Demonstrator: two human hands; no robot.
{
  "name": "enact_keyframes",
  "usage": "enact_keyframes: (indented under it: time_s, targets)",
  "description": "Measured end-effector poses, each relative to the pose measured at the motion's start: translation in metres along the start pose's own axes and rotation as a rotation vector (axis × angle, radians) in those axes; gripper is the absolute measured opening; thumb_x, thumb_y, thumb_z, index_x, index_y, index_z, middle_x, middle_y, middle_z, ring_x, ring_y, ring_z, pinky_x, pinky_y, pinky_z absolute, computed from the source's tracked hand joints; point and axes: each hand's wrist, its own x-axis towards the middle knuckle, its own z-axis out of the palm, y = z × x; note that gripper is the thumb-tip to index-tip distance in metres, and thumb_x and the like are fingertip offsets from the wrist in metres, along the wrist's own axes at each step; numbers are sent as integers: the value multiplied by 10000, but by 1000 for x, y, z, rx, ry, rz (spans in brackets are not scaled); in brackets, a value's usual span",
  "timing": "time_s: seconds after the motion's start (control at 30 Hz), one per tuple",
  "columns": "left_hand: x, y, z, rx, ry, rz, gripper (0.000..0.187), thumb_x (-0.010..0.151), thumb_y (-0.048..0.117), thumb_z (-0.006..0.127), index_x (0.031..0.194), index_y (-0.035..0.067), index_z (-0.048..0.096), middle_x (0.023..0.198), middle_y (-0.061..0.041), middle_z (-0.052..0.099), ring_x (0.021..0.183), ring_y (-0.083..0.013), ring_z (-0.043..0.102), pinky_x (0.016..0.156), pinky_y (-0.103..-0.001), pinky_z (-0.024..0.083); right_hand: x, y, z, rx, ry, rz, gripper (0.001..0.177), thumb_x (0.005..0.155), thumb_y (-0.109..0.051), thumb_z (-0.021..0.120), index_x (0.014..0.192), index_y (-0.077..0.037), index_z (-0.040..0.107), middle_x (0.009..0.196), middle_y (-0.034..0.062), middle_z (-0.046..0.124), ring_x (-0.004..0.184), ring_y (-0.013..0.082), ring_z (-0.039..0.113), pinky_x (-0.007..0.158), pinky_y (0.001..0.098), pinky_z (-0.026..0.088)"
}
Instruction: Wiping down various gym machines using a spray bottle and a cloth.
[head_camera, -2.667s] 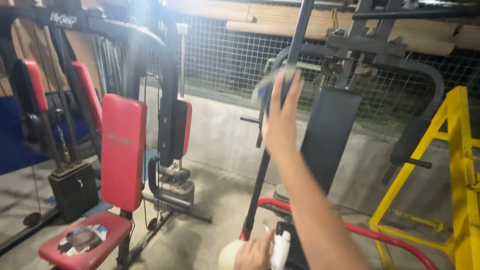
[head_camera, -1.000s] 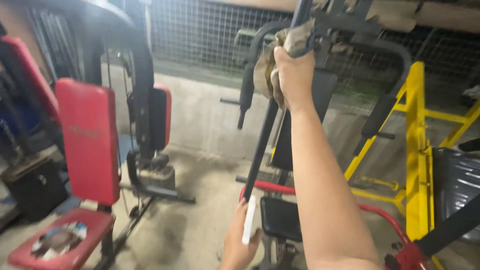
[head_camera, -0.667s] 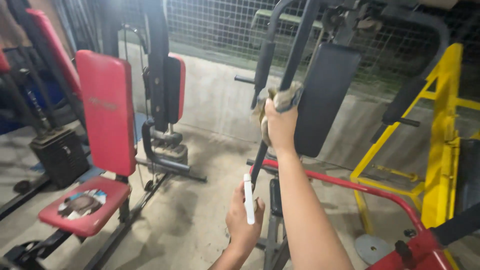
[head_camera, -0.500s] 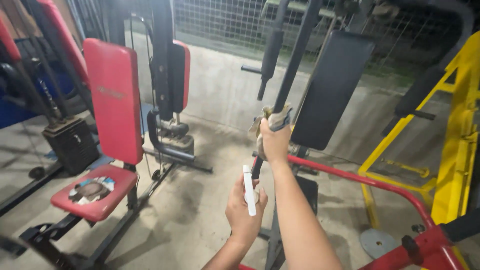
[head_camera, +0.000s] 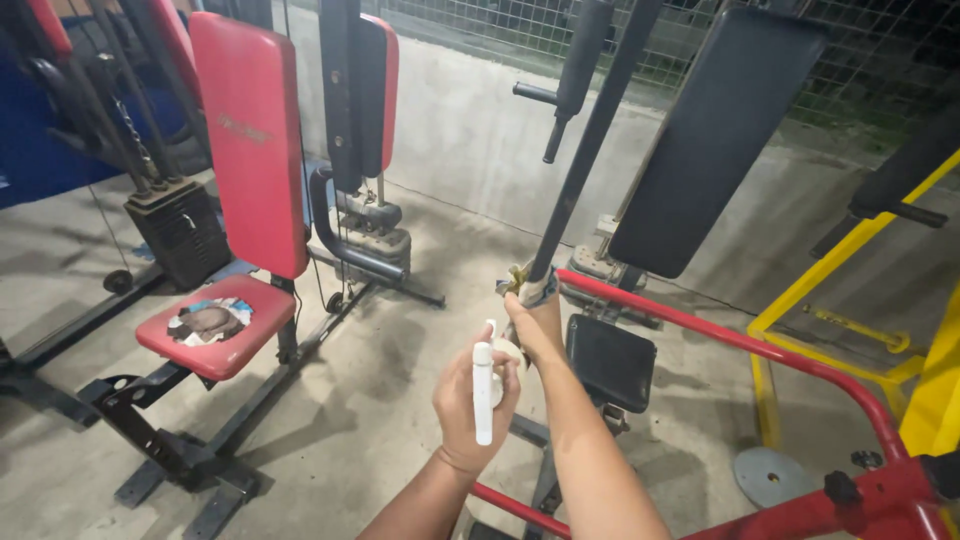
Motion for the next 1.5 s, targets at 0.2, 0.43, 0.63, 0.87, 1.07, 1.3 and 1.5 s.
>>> enact_keyframes:
  time_s: [0.2, 0.43, 0.63, 0.87, 1.07, 1.3, 1.5]
  targets:
    - [13, -4, -8, 300, 65, 117, 565, 877, 41, 772, 1410, 28, 583, 865, -77, 667, 766, -252, 655, 733, -369, 530, 15, 56, -5, -354, 150, -389, 570, 839, -135, 743, 1343, -33, 497, 1172, 169, 697, 1104, 311, 682, 957, 434, 509]
    - [7, -4, -16, 274, 61, 101, 597, 853, 90, 744, 1426, 55, 578, 904, -121, 654, 808, -307, 634, 746, -412, 512, -25, 45, 7, -496, 244, -278, 506, 923, -270, 689, 1352, -46, 540, 1192, 215, 703, 1123, 373, 685, 949, 464, 519]
    - [7, -17, -43, 254, 33, 46, 528, 931, 146, 746, 1423, 46, 585, 928, -123, 686, 826, -306, 666, 785, -421, 534, -67, 38, 4, -588, 53, -84, 510, 898, -334, 674, 1349, -113, 585, 1236, 226, 716, 1182, 363, 688, 959, 433, 545]
    - [-7, -21, -109, 159, -206, -283, 589, 914, 217, 741, 1447, 73, 536, 938, -153, 710, 843, -347, 700, 749, -437, 550, -125, 33, 6, -1107, -238, -111, 696, 809, -86, 642, 1482, -87, 465, 1545, 408, 212, 1308, 487, 446, 1050, 447, 446]
    - [-13, -13, -162, -9, -491, -420, 620, 898, 247, 745, 1471, 147, 532, 975, -133, 727, 897, -333, 725, 768, -419, 571, -214, 21, 13, -1227, -465, 21, 600, 923, -146, 587, 1500, -30, 466, 1555, 295, 223, 1496, 415, 366, 1263, 455, 179]
    - [-23, 2, -191, -111, -689, -398, 612, 892, 258, 764, 1456, 159, 546, 1084, -128, 713, 990, -339, 714, 821, -429, 566, -300, -9, 37, -1237, -331, 48, 745, 862, -240, 696, 1484, 32, 390, 1611, 367, -29, 1491, 509, 205, 1185, 424, 281]
    - [-23, -9, -202, -82, -648, -350, 678, 819, 203, 764, 1450, 114, 532, 1123, -145, 711, 1070, -354, 681, 889, -437, 551, -257, -26, 83, -1454, -170, 387, 684, 994, -240, 518, 1632, -211, 273, 1647, 412, 7, 1258, 569, 537, 1135, 477, 447]
